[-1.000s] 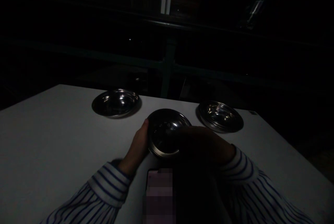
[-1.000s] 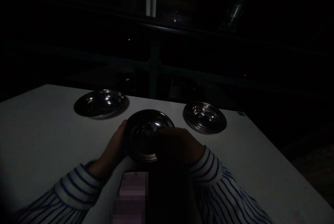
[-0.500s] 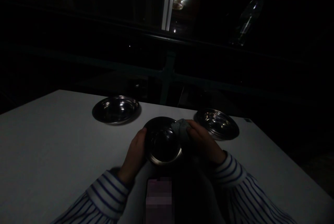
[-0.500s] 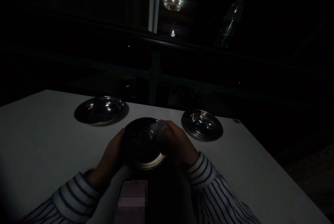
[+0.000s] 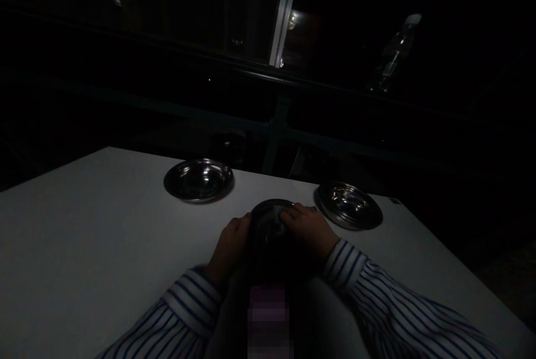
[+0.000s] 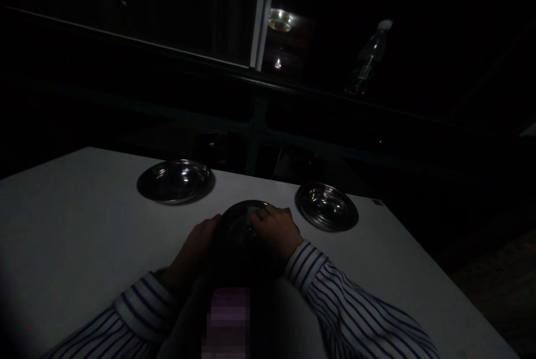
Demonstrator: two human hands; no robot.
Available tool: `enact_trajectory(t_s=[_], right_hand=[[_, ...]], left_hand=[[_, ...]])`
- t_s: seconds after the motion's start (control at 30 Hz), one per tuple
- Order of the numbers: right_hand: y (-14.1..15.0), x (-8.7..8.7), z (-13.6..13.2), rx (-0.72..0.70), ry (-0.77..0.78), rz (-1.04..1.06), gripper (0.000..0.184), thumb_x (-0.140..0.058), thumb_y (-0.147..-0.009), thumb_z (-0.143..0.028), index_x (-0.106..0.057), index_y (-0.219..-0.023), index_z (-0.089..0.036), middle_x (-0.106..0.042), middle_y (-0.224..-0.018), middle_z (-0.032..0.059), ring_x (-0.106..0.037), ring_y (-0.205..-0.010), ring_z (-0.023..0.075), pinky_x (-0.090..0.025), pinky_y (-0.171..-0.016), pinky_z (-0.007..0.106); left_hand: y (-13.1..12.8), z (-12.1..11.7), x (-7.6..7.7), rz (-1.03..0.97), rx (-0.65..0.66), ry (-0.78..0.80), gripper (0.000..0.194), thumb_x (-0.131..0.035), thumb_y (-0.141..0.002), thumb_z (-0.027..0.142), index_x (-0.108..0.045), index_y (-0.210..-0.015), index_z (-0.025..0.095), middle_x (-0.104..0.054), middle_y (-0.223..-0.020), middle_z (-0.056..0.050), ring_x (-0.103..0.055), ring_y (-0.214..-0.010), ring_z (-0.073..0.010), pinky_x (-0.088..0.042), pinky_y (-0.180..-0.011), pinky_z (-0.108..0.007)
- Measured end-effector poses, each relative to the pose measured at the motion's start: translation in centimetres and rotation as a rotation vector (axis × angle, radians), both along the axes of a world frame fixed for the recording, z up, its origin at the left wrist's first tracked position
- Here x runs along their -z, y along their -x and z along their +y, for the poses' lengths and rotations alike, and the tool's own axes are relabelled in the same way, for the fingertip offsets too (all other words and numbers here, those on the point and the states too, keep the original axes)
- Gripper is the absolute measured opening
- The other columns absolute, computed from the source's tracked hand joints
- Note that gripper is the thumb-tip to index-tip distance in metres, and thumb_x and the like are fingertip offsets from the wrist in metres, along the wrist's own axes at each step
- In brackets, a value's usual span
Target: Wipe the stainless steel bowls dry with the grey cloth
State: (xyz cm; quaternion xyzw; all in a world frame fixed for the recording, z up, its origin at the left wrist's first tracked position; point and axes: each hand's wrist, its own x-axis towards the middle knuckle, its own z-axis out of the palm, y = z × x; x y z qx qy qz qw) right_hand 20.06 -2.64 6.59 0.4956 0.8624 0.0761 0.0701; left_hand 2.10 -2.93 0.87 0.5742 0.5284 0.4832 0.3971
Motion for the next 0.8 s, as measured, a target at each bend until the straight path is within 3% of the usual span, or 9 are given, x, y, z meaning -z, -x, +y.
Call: enact_trajectory(t_s=[0.13, 0.33, 0.47, 0.53, 0.7, 0.8], right_hand=[[0.4, 0.8, 0.3, 0.015, 0.046, 0.0, 0.023, -0.043, -0.087, -0.012, -0.059, -0.104, -0.014, -0.064, -0.105, 0.0144, -0.054, -0.102, 0.0297, -0.047, -0.074, 0.04], [0.5, 1.6, 0.0, -0.011, 0.131, 0.091, 0.027, -0.045, -0.089, -0.023, -0.059, -0.109, -0.012, -0.063, -0.109, 0.0129, -0.053, -0.106, 0.0236, -0.041, -0.089, 0.034], [0.1, 1.7, -0.1, -0.059, 0.179, 0.126, 0.031, -0.04, -0.089, -0.016, -0.058, -0.114, -0.015, -0.061, -0.115, 0.0091, -0.053, -0.108, 0.0188, -0.037, -0.094, 0.03], [0.0, 1.8, -0.1, -0.068, 0.189, 0.124, 0.033, -0.042, -0.087, -0.014, -0.058, -0.116, -0.018, -0.06, -0.117, 0.0082, -0.052, -0.11, 0.0192, -0.036, -0.095, 0.031], [0.0, 2.3, 0.1, -0.021, 0.166, 0.101, 0.036, -0.044, -0.088, -0.02, -0.055, -0.122, -0.023, -0.054, -0.124, 0.0113, -0.048, -0.112, 0.0277, -0.033, -0.095, 0.047], [0.1, 2.6, 0.5, -0.001, 0.175, 0.108, 0.037, -0.043, -0.089, -0.021, -0.054, -0.123, -0.023, -0.054, -0.118, 0.0111, -0.05, -0.106, 0.0237, -0.037, -0.091, 0.039]], left_hand=[[-0.4, 0.2, 0.3, -0.048, -0.002, 0.08, 0.036, -0.037, -0.081, 0.041, -0.062, -0.069, 0.018, -0.067, -0.07, -0.007, -0.06, -0.072, -0.0224, -0.046, -0.068, -0.034], [-0.9, 0.3, 0.9, -0.078, 0.007, 0.038, 0.035, -0.038, -0.082, 0.038, -0.065, -0.081, 0.017, -0.07, -0.078, -0.008, -0.062, -0.075, -0.0217, -0.046, -0.071, -0.032], [-1.1, 0.2, 1.1, -0.087, 0.032, 0.032, 0.034, -0.036, -0.083, 0.036, -0.066, -0.082, 0.019, -0.071, -0.081, -0.008, -0.062, -0.075, -0.0214, -0.046, -0.07, -0.032], [-1.3, 0.2, 1.2, -0.105, 0.03, 0.024, 0.034, -0.036, -0.083, 0.036, -0.066, -0.081, 0.02, -0.072, -0.082, -0.008, -0.063, -0.075, -0.0213, -0.046, -0.071, -0.032], [-1.5, 0.4, 1.6, -0.171, 0.015, 0.035, 0.032, -0.039, -0.081, 0.037, -0.066, -0.081, 0.02, -0.072, -0.081, -0.007, -0.063, -0.077, -0.0219, -0.047, -0.071, -0.031], [-1.5, 0.7, 1.7, -0.184, 0.017, 0.046, 0.032, -0.04, -0.08, 0.036, -0.067, -0.083, 0.019, -0.072, -0.082, -0.008, -0.064, -0.078, -0.0222, -0.047, -0.072, -0.032]])
